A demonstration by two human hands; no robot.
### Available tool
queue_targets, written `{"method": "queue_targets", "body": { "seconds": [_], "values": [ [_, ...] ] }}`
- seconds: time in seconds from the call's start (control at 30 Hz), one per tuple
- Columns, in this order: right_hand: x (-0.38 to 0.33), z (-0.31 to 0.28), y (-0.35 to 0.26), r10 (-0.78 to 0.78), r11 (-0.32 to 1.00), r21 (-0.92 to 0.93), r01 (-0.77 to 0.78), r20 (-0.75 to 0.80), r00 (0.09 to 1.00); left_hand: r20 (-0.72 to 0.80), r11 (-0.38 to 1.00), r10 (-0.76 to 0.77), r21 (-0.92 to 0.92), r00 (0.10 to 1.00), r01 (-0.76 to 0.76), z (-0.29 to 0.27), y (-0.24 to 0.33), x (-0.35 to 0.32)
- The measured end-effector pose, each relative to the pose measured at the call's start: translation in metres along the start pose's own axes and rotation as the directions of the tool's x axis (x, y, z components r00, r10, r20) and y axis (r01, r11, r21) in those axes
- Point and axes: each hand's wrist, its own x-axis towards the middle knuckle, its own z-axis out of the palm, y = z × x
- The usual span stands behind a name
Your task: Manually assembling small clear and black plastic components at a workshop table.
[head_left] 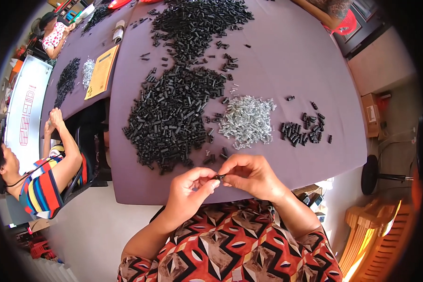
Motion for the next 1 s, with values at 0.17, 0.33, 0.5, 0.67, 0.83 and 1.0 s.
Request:
{"method": "queue_targets", "body": {
  "seconds": [0.17,0.33,0.5,0.67,0.83,1.0],
  "values": [
    [-0.001,0.001,-0.002,-0.191,0.925,-0.336,0.177,-0.008,0.982,-0.002,1.000,-0.023,0.007,1.000,0.023,0.001,-0.002,0.000],
    [-0.003,0.012,-0.013,-0.279,0.714,-0.657,0.242,0.051,0.959,0.012,0.999,-0.028,0.017,1.000,0.028,0.002,-0.008,0.000],
    [-0.002,0.002,0.014,-0.279,0.888,-0.389,0.246,-0.030,0.960,0.012,0.998,-0.045,-0.042,0.999,0.046,0.000,-0.005,0.002],
    [0.005,-0.001,0.009,-0.256,0.925,-0.277,0.260,0.051,0.965,0.015,0.998,-0.053,-0.033,0.998,0.053,-0.004,-0.005,0.000],
    [0.003,0.008,0.007,-0.055,0.998,0.012,0.056,-0.039,0.998,0.019,0.999,-0.047,-0.013,0.999,0.047,-0.005,-0.005,-0.001],
    [0.007,0.001,-0.002,-0.308,0.820,-0.471,0.324,0.112,0.945,0.058,0.993,-0.113,-0.018,0.992,0.114,-0.006,-0.002,-0.003]
  ]
}}
